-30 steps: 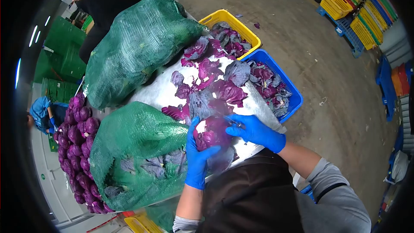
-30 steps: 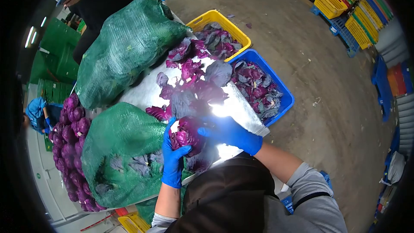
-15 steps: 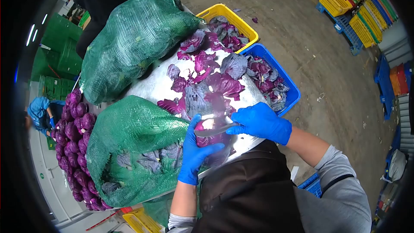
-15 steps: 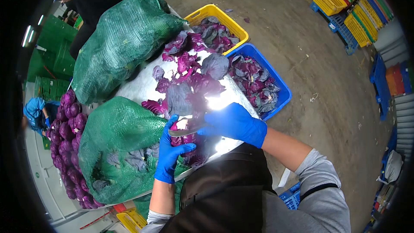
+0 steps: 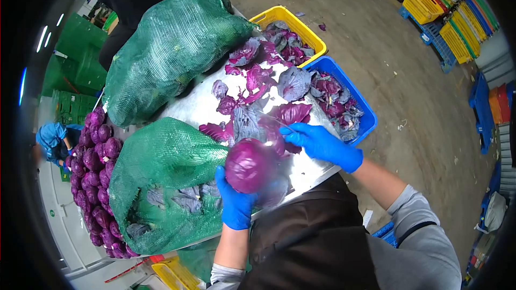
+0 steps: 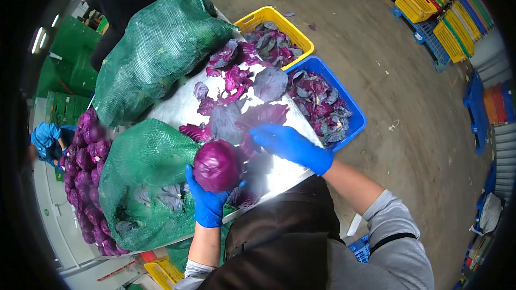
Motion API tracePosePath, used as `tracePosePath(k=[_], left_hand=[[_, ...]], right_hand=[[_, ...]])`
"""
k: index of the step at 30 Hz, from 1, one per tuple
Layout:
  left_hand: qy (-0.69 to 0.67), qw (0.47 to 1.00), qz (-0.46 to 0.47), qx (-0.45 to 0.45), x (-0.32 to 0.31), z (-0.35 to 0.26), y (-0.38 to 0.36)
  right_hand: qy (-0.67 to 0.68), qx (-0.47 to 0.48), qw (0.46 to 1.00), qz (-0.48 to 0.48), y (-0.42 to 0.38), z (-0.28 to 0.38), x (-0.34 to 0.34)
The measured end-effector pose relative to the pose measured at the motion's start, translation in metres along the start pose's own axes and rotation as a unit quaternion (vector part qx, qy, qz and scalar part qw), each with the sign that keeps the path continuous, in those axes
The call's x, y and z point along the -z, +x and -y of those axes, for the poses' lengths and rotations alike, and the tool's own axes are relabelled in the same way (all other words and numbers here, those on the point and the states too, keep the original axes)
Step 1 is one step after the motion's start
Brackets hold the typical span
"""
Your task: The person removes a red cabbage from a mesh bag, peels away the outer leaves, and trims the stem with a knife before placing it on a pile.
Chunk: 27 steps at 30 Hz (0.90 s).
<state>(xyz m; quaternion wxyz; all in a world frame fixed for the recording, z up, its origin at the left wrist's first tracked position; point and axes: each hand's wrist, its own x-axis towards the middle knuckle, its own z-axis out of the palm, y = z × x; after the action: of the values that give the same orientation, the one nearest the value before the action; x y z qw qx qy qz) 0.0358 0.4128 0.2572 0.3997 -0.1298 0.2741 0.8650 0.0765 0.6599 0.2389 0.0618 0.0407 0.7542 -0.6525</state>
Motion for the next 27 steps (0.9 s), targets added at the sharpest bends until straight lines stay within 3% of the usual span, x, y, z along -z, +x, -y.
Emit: tracePosePath(k=[2,4,5,6,7,10,12,13,14,15,16,18,20,21,22,23,24,26,27], left_hand=[[-0.135,0.987,-0.083,0.026,-0.018,-0.002,0.002],[-0.112,0.989,-0.098,0.008,-0.038,0.002,0.001],[0.238,0.961,-0.100,-0.103,-0.024,0.007,0.005],[0.555,0.802,-0.092,-0.200,-0.014,0.012,0.007],[0.685,0.694,-0.093,-0.199,-0.036,0.009,0.001],[0.640,0.738,-0.060,-0.206,-0.019,0.013,0.000],[0.613,0.759,-0.050,-0.213,-0.004,0.015,-0.001],[0.473,0.860,-0.011,-0.191,0.004,0.015,-0.002],[0.318,0.933,0.031,-0.166,0.011,0.014,-0.003],[-0.117,0.967,0.221,-0.043,0.016,0.008,0.004],[-0.117,0.967,0.219,-0.050,0.016,0.004,0.002],[-0.091,0.955,0.276,-0.063,0.011,-0.001,-0.006],[-0.063,0.964,0.243,-0.089,-0.001,-0.006,-0.015],[0.142,0.964,0.165,-0.151,0.009,-0.006,-0.016],[0.339,0.915,0.076,-0.204,0.016,-0.006,-0.017],[0.520,0.819,-0.016,-0.245,0.023,-0.008,-0.020],[0.519,0.819,-0.019,-0.245,0.028,-0.012,-0.021],[0.380,0.920,-0.023,-0.092,0.032,-0.024,-0.021],[0.379,0.921,-0.022,-0.093,0.031,-0.026,-0.026]], right_hand=[[0.164,-0.016,0.986,0.015,0.002,0.048,-0.012],[0.123,-0.009,0.992,0.027,0.011,0.062,-0.016],[0.081,-0.004,0.996,0.037,0.015,0.065,-0.016],[0.079,-0.001,0.996,0.041,0.018,0.060,-0.017],[0.070,0.021,0.996,0.050,0.023,0.053,-0.018],[0.058,0.083,0.993,0.056,0.029,0.046,-0.008],[0.107,-0.065,0.990,0.063,0.029,0.056,0.009],[0.105,-0.064,0.990,0.073,0.029,0.064,0.015],[-0.113,-0.041,0.992,0.024,0.029,0.074,0.020],[-0.325,-0.012,0.945,-0.028,0.032,0.079,0.021],[-0.325,-0.008,0.945,-0.022,0.035,0.073,0.013],[-0.221,0.122,0.965,-0.076,0.033,0.053,-0.007],[-0.182,0.118,0.976,-0.029,0.034,0.072,-0.029],[-0.085,0.053,0.995,0.027,0.034,0.085,-0.038],[0.012,-0.013,0.996,0.082,0.033,0.092,-0.047],[0.142,-0.011,0.984,0.107,0.035,0.079,-0.059],[0.142,-0.012,0.984,0.110,0.036,0.082,-0.066],[0.004,0.117,0.989,0.090,0.036,0.095,-0.075],[0.000,0.115,0.990,0.086,0.036,0.099,-0.079]])
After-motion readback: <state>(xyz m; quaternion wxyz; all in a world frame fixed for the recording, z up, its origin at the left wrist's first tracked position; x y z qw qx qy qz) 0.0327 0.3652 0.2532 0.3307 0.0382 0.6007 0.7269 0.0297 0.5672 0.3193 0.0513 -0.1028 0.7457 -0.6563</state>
